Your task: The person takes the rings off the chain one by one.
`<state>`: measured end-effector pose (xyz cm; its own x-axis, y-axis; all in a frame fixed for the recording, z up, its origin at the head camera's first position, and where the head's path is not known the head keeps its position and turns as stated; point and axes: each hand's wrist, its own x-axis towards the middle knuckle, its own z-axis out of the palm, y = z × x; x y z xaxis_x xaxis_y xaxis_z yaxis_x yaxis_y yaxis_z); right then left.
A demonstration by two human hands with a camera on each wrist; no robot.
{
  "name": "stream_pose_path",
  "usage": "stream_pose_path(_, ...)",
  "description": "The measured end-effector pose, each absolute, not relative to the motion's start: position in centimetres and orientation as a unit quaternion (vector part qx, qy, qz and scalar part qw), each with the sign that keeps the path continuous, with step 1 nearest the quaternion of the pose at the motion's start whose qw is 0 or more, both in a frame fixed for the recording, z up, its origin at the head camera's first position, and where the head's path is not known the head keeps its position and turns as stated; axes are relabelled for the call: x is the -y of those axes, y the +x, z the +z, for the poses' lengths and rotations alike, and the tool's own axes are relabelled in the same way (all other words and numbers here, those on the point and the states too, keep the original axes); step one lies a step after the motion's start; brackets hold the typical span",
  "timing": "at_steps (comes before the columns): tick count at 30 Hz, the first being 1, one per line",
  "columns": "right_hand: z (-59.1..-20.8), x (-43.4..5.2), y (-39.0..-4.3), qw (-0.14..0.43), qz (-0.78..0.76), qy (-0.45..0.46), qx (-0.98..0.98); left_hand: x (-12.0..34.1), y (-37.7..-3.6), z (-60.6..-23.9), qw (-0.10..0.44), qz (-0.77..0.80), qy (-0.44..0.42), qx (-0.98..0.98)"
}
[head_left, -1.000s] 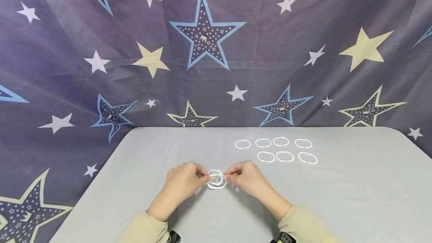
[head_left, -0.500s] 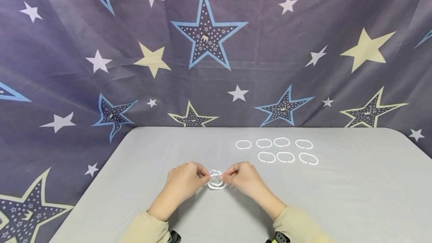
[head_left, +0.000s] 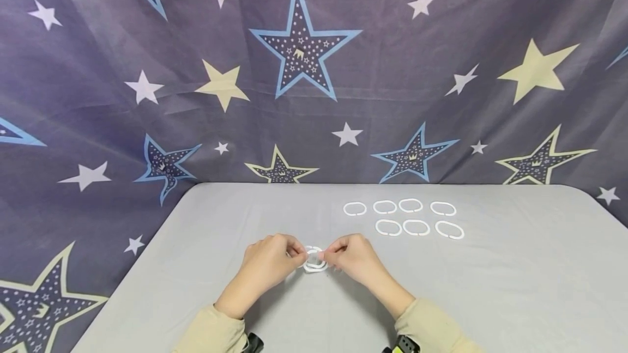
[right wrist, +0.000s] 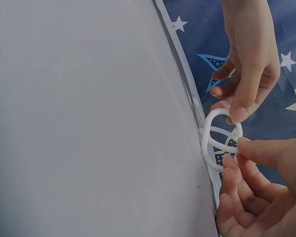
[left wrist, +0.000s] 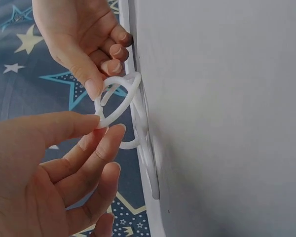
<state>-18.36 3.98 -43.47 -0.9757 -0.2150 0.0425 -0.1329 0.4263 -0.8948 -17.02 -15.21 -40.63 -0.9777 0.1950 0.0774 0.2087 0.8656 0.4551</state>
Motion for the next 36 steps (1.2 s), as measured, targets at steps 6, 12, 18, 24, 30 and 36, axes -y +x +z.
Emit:
stream_pose_path(6,-43.47,-3.94,-18.28,0.038,-0.536,-0.100,-0.837,15.35,-17.17,-40.74,0.004,-0.259,-0.104,0.960)
stream_pose_path(12,-43.53,-4.05,-18.35,0.040,-0.542,-0.101,-0.834,15.40,-17.39,-40.78,0.004,-0.281,-0.100,0.954)
stream_pose_path(18,-43.65,-4.05,-18.42,0.043,-0.544,-0.100,-0.832,15.48,-17.41,-40.67,0.008,-0.289,-0.094,0.953)
stream_pose_path(24,-43.67,-4.03,-18.36,0.046,-0.546,-0.099,-0.831,15.48,-17.42,-40.58,0.004,-0.296,-0.092,0.951)
stream_pose_path(30,-43.66,-4.01,-18.33,0.048,-0.547,-0.099,-0.830,15.54,-17.53,-40.65,0.009,-0.295,-0.090,0.951)
stream_pose_path(36,-43.68,-3.98,-18.32,0.048,-0.548,-0.099,-0.830,15.63,-17.58,-40.78,0.011,-0.298,-0.087,0.951)
